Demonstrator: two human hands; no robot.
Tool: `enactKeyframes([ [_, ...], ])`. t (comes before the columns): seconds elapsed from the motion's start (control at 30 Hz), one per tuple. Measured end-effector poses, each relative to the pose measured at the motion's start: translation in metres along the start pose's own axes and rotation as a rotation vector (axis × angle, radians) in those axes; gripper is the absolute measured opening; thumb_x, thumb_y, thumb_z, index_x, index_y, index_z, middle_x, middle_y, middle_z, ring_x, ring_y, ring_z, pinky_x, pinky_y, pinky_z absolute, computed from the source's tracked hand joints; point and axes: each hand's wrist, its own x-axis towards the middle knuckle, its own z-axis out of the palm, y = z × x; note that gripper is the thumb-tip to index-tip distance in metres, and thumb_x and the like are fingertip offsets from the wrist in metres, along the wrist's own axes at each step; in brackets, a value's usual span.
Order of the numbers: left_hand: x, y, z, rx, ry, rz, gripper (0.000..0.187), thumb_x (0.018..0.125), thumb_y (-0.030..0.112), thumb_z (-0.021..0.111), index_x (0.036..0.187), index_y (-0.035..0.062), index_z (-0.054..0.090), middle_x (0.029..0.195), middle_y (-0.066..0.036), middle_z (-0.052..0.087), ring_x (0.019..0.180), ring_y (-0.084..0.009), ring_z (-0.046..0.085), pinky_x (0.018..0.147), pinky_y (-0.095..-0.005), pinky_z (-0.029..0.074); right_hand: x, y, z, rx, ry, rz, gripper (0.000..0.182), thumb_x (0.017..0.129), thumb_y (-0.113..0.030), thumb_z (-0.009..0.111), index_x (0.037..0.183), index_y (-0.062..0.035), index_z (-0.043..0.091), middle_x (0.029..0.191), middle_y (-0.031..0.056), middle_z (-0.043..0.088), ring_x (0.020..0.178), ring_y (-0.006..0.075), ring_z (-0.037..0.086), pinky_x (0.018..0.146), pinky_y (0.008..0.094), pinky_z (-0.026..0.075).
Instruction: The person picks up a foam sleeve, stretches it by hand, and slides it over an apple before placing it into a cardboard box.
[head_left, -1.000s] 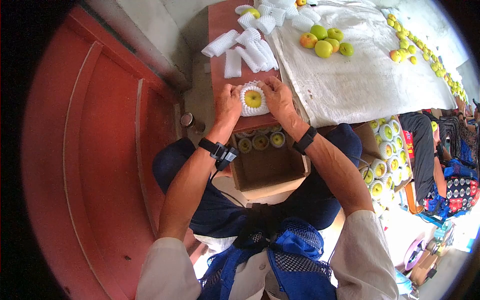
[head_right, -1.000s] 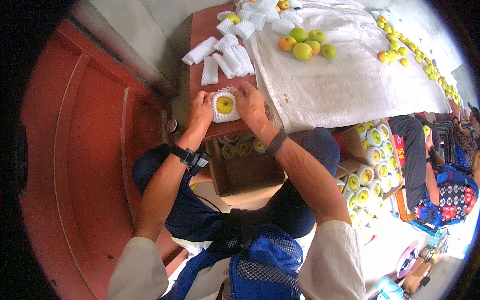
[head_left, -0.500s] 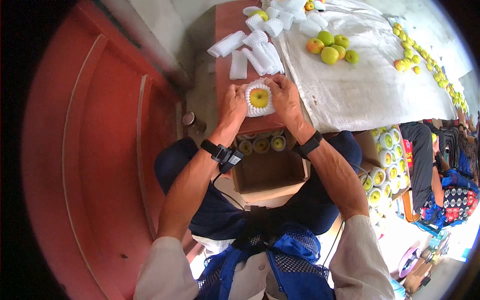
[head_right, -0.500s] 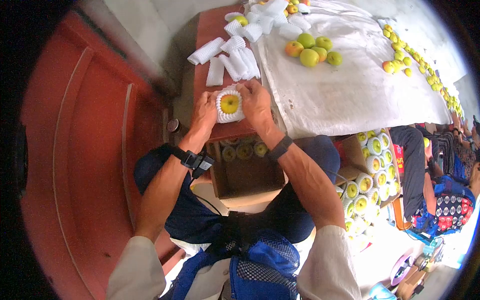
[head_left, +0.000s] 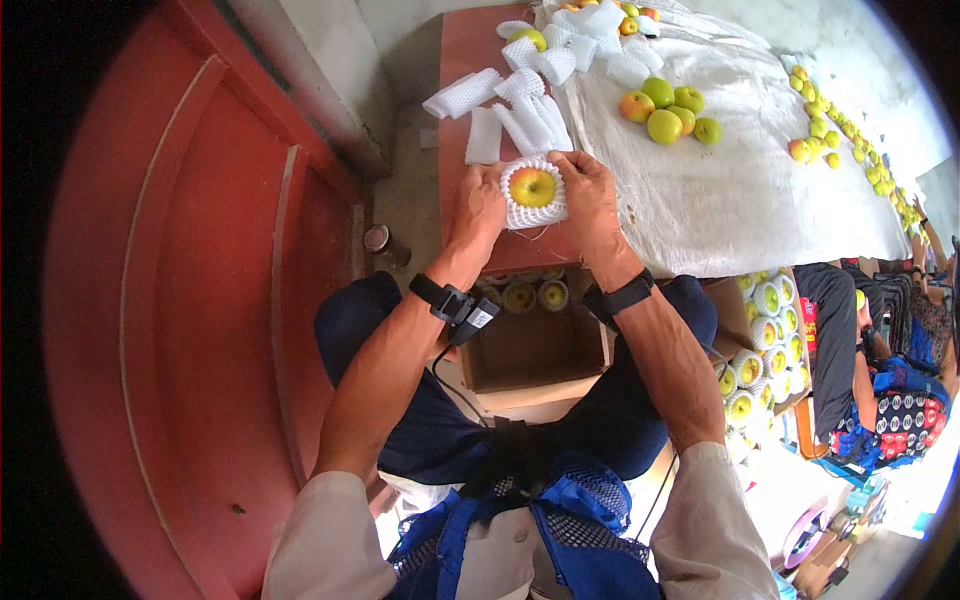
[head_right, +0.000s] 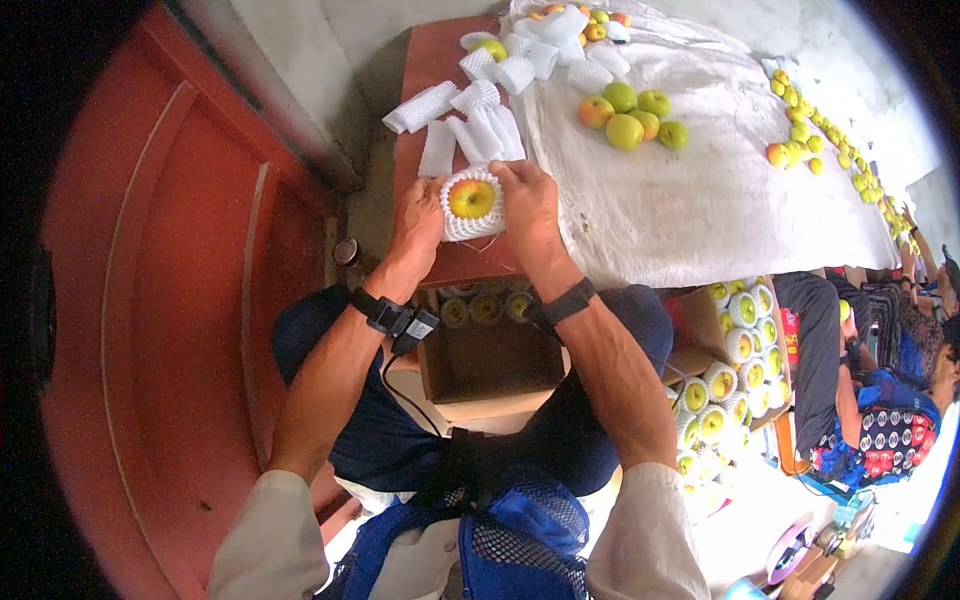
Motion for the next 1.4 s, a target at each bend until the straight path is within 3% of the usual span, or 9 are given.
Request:
enactKeyframes([
  [0.27,0.0,0.006,0.008,-0.246,0.014,-0.027,0.029,0.108,0.026,0.053,0.113,-0.0011,0.062,0.099,-0.006,0.068,0.088,-0.0123,0.067,0.078,-0.0292,0.054,0.003,-0.009,0.002,0.285,-0.014,0.09,0.023,0.097,-0.017,0.072,0.103,0.0051,0.069,0.086,0.005,0.068,0.075,0.0118,0.063,0.067,0.0271,0.052],
  [0.57,0.003,0.006,0.01,-0.389,-0.197,-0.095,0.034,0.11,0.03,0.049,0.12,0.0005,0.062,0.113,-0.006,0.069,0.101,-0.0148,0.068,0.086,-0.0309,0.057,0.001,-0.025,-0.002,0.532,0.026,0.124,0.018,0.098,-0.011,0.068,0.108,0.0049,0.066,0.094,0.0089,0.07,0.078,0.0157,0.067,0.07,0.0298,0.057],
  [0.63,0.002,0.006,0.015,-0.475,-0.168,-0.121,0.036,0.109,0.035,0.047,0.118,0.0033,0.062,0.091,-0.002,0.066,0.071,-0.0056,0.061,0.05,-0.0236,0.043,0.003,-0.026,-0.005,0.541,0.027,0.119,0.019,0.098,-0.01,0.068,0.109,0.0053,0.065,0.096,0.0096,0.07,0.08,0.0166,0.068,0.071,0.0305,0.057],
  [0.73,-0.005,0.023,0.023,-0.58,-0.12,-0.12,0.041,0.108,0.041,0.051,0.123,0.0035,0.062,0.09,0.002,0.065,0.069,-0.0046,0.059,0.048,-0.0224,0.04,0.003,-0.033,-0.008,0.569,0.012,0.121,0.017,0.098,-0.009,0.068,0.108,0.005,0.065,0.096,0.0095,0.069,0.08,0.017,0.068,0.072,0.0307,0.057],
  [0.87,-0.01,0.033,0.021,-0.702,-0.203,-0.06,0.045,0.103,0.044,0.061,0.125,0.0049,0.062,0.091,0.004,0.064,0.067,-0.003,0.056,0.046,-0.0213,0.037,0.004,-0.041,-0.012,0.579,-0.004,0.134,0.018,0.097,-0.008,0.069,0.108,0.0049,0.065,0.096,0.0093,0.069,0.08,0.0171,0.068,0.071,0.0303,0.057],
  [0.93,-0.01,0.037,0.011,-0.438,-0.469,-0.095,0.048,0.096,0.044,0.071,0.125,0.0074,0.064,0.092,0.005,0.064,0.068,-0.001,0.056,0.045,-0.0195,0.034,0.006,-0.041,-0.016,0.571,-0.012,0.121,0.018,0.097,-0.009,0.07,0.108,0.0048,0.065,0.095,0.009,0.069,0.079,0.017,0.068,0.071,0.0301,0.057],
  [1.03,-0.012,0.038,0.012,-0.419,-0.439,-0.039,0.048,0.091,0.045,0.077,0.122,0.0097,0.067,0.092,0.006,0.064,0.068,0.0007,0.055,0.045,-0.0185,0.032,0.002,-0.046,-0.013,0.545,-0.045,0.102,0.019,0.096,-0.01,0.071,0.108,0.0044,0.065,0.094,0.0079,0.069,0.079,0.016,0.068,0.07,0.0295,0.056],
  [1.27,-0.018,0.044,0.013,-0.376,-0.35,-0.067,0.05,0.089,0.048,0.077,0.121,0.0113,0.068,0.094,0.007,0.065,0.072,0.0025,0.055,0.046,-0.0166,0.03,0.002,-0.042,-0.008,0.354,0.056,0.016,0.017,0.096,-0.013,0.071,0.104,0.0013,0.068,0.092,0.0045,0.068,0.078,0.0121,0.063,0.072,0.0264,0.052],
  [1.4,-0.023,0.045,0.014,-0.33,-0.337,-0.077,0.053,0.09,0.05,0.076,0.124,0.0104,0.068,0.105,0.005,0.066,0.088,0.0007,0.057,0.057,-0.0181,0.039,0.004,-0.039,-0.008,0.285,0.143,-0.01,0.023,0.098,-0.019,0.066,0.104,0.0032,0.068,0.092,0.005,0.068,0.082,0.0135,0.061,0.077,0.0279,0.05],
])
